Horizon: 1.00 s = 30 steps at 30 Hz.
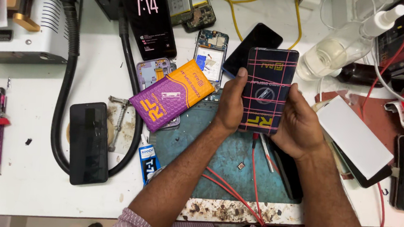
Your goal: The person wraps rubber bands around a mobile phone to secure a replacement screen, connects a charging cable to the device, and powers it on.
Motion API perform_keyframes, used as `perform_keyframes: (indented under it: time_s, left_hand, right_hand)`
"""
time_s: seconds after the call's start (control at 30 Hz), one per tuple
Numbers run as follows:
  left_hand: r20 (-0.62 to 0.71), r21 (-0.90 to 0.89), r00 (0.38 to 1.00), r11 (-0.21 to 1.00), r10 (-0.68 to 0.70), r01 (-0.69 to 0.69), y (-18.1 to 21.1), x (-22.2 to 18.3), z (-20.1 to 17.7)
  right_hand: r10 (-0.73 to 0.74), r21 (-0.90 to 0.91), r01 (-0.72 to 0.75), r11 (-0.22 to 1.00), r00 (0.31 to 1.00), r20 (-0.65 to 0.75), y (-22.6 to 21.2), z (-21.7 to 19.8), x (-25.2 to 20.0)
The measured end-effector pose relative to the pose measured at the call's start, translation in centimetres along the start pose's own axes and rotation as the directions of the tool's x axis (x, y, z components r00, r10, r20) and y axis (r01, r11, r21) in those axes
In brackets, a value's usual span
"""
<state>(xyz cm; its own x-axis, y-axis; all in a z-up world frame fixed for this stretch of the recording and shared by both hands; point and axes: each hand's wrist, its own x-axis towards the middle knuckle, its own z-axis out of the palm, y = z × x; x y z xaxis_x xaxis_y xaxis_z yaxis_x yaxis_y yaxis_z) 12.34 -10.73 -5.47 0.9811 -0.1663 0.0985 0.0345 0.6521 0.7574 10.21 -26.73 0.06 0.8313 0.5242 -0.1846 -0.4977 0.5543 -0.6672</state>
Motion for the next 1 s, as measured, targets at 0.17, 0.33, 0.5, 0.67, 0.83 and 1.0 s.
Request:
perform_keyframes:
  time_s: [0.17, 0.33, 0.5, 0.67, 0.83, 1.0]
  left_hand:
    - [0.004, -0.038, 1.0, 0.999, -0.001, 0.001, 0.0, -0.2, -0.1]
    - [0.008, -0.171, 0.993, 0.978, -0.116, 0.116, -0.6, 0.2, -0.5]
    - [-0.083, -0.266, 0.954, 0.929, -0.289, 0.258, -1.5, 1.1, -0.9]
    - [-0.011, -0.118, 0.974, 0.967, -0.227, 0.225, -2.4, 1.4, -1.8]
    - [-0.097, -0.12, 0.95, 0.951, -0.298, 0.286, -2.0, 1.5, -1.2]
    - [-0.118, -0.092, 0.951, 0.957, -0.284, 0.275, -2.5, 1.8, -1.4]
  right_hand:
    - [0.033, 0.084, -0.053, 0.995, 0.974, 0.226, 0.0, -0.2, -0.1]
    - [0.022, 0.08, -0.038, 0.996, 0.981, 0.192, 0.1, -1.2, 0.2]
    - [0.02, 0.075, -0.031, 0.997, 0.989, 0.147, -0.1, -1.2, 0.4]
    - [0.025, 0.07, -0.032, 0.997, 0.996, 0.09, -0.5, -1.1, 0.5]
    - [0.025, 0.089, -0.033, 0.995, 0.996, 0.088, -0.7, -0.7, 0.5]
    - [0.025, 0.068, -0.029, 0.997, 0.998, 0.052, -0.8, -0.5, 0.6]
